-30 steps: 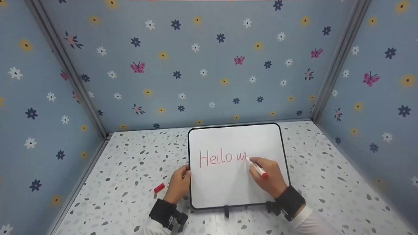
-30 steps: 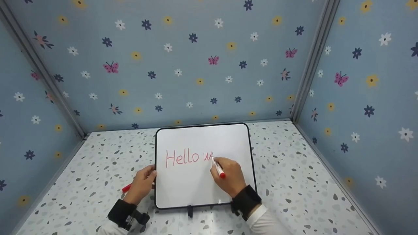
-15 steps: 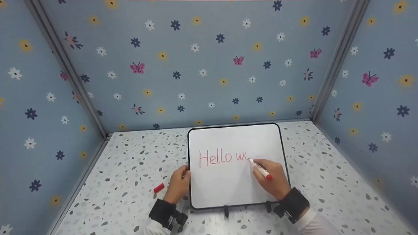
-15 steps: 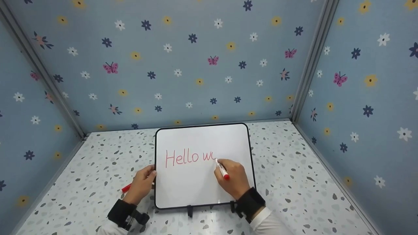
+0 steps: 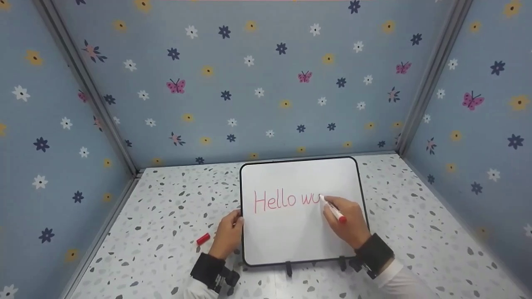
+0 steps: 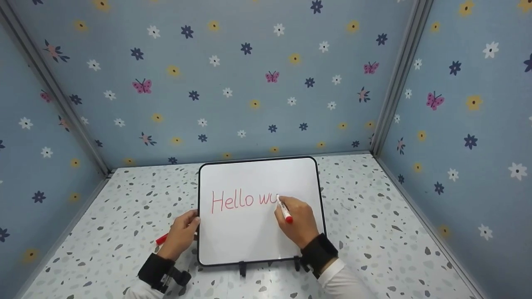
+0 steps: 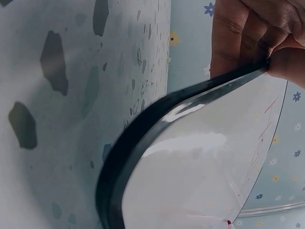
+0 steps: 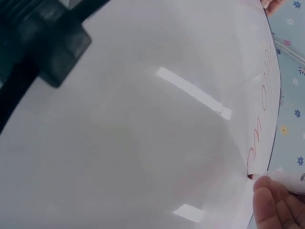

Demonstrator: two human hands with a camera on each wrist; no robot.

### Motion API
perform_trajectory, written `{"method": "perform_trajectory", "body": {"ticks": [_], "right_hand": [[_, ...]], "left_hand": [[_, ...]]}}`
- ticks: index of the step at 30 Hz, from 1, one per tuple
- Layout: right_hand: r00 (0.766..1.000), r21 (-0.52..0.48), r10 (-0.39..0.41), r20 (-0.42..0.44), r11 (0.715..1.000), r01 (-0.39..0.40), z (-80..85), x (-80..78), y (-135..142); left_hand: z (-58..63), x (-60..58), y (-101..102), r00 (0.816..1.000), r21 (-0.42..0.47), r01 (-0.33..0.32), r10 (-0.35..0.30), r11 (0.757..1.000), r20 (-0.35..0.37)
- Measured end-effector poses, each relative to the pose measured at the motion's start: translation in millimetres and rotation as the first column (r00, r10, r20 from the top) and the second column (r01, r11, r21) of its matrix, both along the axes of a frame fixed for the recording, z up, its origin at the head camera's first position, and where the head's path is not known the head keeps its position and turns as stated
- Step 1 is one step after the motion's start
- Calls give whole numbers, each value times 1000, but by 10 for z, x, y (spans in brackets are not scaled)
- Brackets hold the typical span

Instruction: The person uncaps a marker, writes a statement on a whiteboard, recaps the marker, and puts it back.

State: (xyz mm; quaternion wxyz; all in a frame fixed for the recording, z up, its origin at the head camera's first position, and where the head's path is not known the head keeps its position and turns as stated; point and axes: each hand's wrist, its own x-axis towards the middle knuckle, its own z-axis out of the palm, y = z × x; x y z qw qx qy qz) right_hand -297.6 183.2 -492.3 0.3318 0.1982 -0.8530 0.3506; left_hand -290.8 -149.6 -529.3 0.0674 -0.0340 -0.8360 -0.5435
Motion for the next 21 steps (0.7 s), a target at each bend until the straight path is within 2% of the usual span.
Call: {"method": "perform_trajectory", "body": {"ticks": [21], "right_hand": [[999, 14, 29, 18, 999, -29, 14, -16, -118]], "left_hand": [[8, -2, -12, 999, 7, 21, -21, 1000, -35]]}}
